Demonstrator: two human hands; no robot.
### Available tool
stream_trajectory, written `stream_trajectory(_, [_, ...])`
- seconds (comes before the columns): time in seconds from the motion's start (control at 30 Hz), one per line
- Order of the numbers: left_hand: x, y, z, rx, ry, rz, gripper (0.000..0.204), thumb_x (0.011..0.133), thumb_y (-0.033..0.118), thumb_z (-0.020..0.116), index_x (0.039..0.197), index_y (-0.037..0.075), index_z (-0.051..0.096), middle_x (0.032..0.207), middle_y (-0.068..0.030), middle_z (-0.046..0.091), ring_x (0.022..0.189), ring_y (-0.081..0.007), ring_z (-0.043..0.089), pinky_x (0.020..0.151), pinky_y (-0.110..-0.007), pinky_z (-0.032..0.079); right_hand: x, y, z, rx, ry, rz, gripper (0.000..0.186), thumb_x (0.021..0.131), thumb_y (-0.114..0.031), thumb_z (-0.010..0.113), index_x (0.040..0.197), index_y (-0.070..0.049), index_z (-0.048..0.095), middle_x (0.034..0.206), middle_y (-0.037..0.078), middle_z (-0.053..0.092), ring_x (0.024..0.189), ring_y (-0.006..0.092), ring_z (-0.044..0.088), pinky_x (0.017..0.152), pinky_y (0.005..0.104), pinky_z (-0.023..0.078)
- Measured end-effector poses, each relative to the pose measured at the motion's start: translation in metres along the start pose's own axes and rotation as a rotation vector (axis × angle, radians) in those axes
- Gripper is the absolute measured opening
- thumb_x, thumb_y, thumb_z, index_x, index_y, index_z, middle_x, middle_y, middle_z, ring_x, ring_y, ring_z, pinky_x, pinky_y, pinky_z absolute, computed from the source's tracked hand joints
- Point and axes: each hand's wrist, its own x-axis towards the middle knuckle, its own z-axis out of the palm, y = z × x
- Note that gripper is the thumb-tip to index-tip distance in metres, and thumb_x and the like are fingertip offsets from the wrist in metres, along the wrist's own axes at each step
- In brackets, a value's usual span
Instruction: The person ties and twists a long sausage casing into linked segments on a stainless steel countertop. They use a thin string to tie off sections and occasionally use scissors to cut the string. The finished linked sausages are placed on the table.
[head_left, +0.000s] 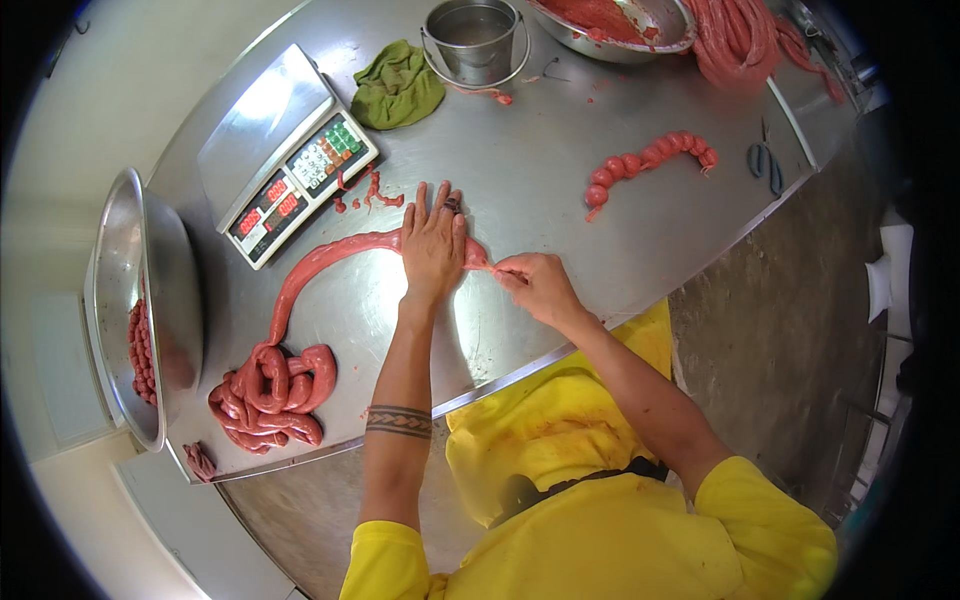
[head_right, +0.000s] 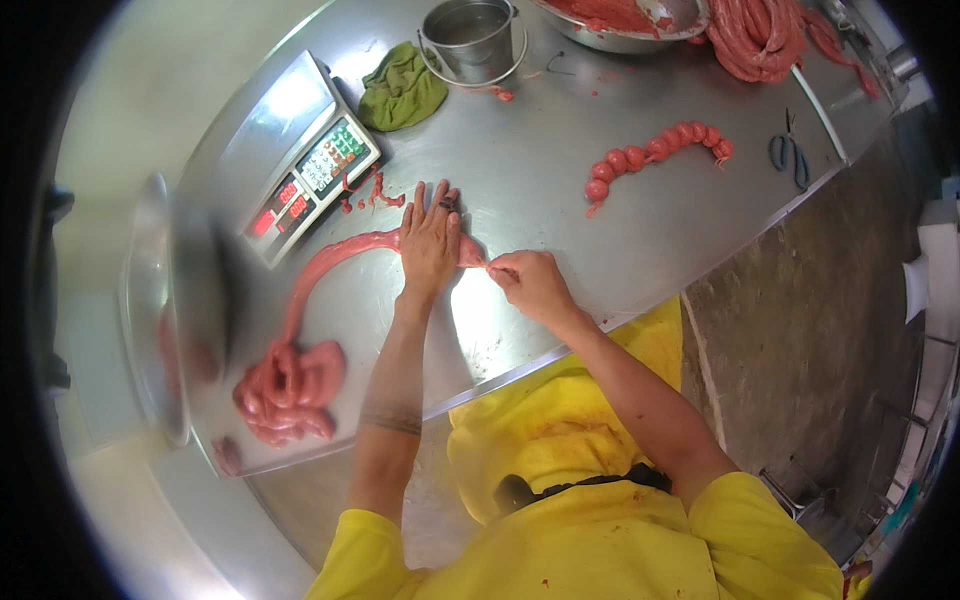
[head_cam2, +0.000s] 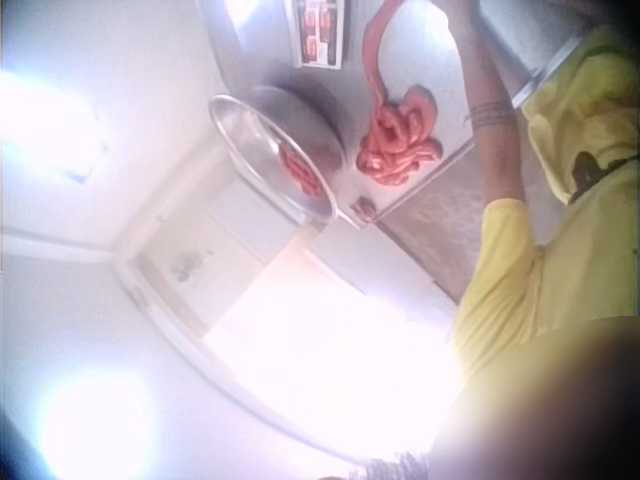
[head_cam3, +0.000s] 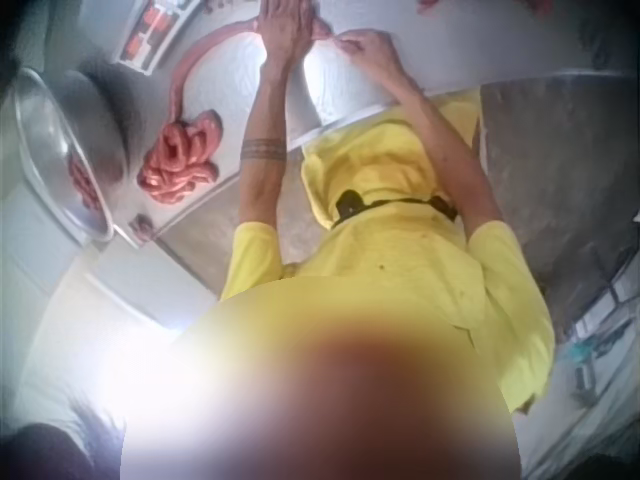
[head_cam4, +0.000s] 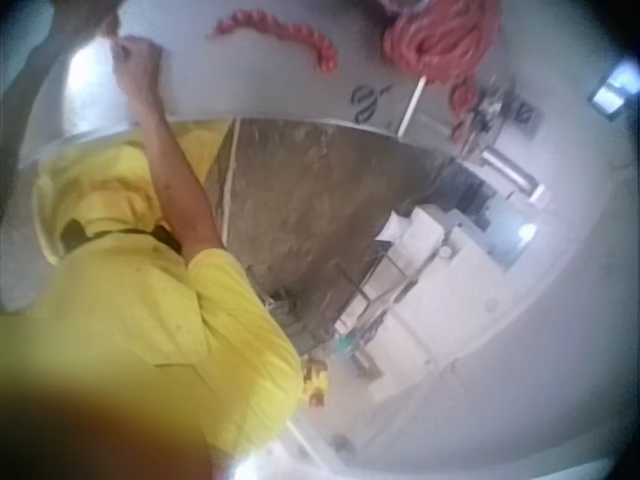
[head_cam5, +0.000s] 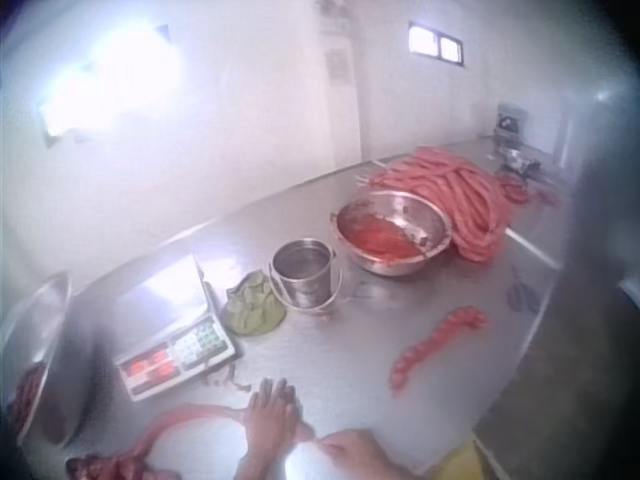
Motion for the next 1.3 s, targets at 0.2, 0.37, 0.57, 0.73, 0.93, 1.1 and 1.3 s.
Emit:
stream_trajectory(0.2, [0.001, -0.002, -0.004, -0.036, -0.037, -0.003, 0.043, 0.108, 0.028, 0.042, 0.141, 0.006, 0.058, 0.159, -0.0145, 0.045, 0.152, -0.0355, 0.032, 0.121, -0.051, 0.027, -0.002, 0.002, 0.008, 0.064, 0.101, -0.114, 0.016, 0.088, -0.013, 0.069, 0.094, 0.001, 0.076, 0.074, 0.021, 0.067, 0.063, 0.027, 0.066, 0.062, 0.0368, 0.051])
stream_trajectory(0.37, [-0.03, 0.025, -0.023, -0.531, 0.396, -0.48, 0.025, 0.099, 0.013, 0.064, 0.118, -0.004, 0.064, 0.131, -0.0222, 0.06, 0.127, -0.0341, 0.055, 0.105, -0.047, 0.046, -0.004, -0.006, 0.006, 0.084, 0.161, -0.132, 0.014, 0.085, -0.011, 0.069, 0.089, 0.001, 0.075, 0.068, 0.02, 0.063, 0.057, 0.0277, 0.06, 0.058, 0.0384, 0.047])
stream_trajectory(0.57, [-0.068, 0.05, -0.035, -1.315, 0.395, -1.112, 0.041, 0.103, 0.024, 0.065, 0.126, -0.006, 0.048, 0.114, -0.0182, 0.065, 0.096, -0.023, 0.068, 0.081, -0.035, 0.059, -0.013, -0.026, 0.006, 0.001, 0.011, -0.212, 0.011, 0.083, -0.006, 0.071, 0.09, 0.0, 0.078, 0.066, 0.01, 0.064, 0.056, 0.0138, 0.056, 0.055, 0.0303, 0.044])
stream_trajectory(0.73, [-0.07, 0.063, -0.036, -2.004, 0.164, -1.187, 0.041, 0.106, 0.028, 0.061, 0.129, -0.005, 0.05, 0.121, -0.0165, 0.063, 0.1, -0.025, 0.069, 0.085, -0.033, 0.06, -0.029, -0.036, 0.016, 0.131, -0.105, -0.287, 0.01, 0.083, -0.008, 0.07, 0.088, 0.001, 0.073, 0.068, 0.014, 0.063, 0.056, 0.0225, 0.058, 0.056, 0.0332, 0.045])
stream_trajectory(0.93, [-0.091, 0.053, -0.021, -2.536, 0.083, -1.175, 0.038, 0.109, 0.033, 0.054, 0.126, -0.001, 0.057, 0.099, -0.0026, 0.064, 0.087, -0.0104, 0.062, 0.071, -0.023, 0.055, -0.03, -0.046, -0.005, -0.116, -0.295, -0.104, 0.012, 0.088, -0.01, 0.067, 0.084, 0.0, 0.073, 0.066, 0.01, 0.063, 0.06, 0.0123, 0.06, 0.058, 0.031, 0.047])
stream_trajectory(1.1, [-0.1, 0.04, -0.017, -2.83, -0.389, -0.858, 0.026, 0.109, 0.032, 0.054, 0.12, 0.009, 0.062, 0.099, -0.0013, 0.064, 0.078, -0.0118, 0.06, 0.06, -0.022, 0.053, 0.032, -0.052, -0.008, -0.092, -0.081, -0.055, 0.033, 0.092, -0.027, 0.072, 0.107, 0.003, 0.069, 0.081, 0.011, 0.069, 0.066, 0.0167, 0.066, 0.063, 0.0326, 0.053])
stream_trajectory(1.3, [-0.092, 0.053, -0.022, -1.934, -0.242, -0.944, 0.026, 0.11, 0.022, 0.044, 0.114, 0.004, 0.062, 0.097, -0.004, 0.065, 0.083, -0.0122, 0.061, 0.067, -0.031, 0.061, 0.074, -0.071, 0.063, -0.777, -0.496, -0.137, 0.064, 0.093, -0.037, 0.071, 0.136, 0.002, 0.043, 0.128, 0.033, 0.056, 0.107, 0.0459, 0.066, 0.089, 0.0485, 0.056])
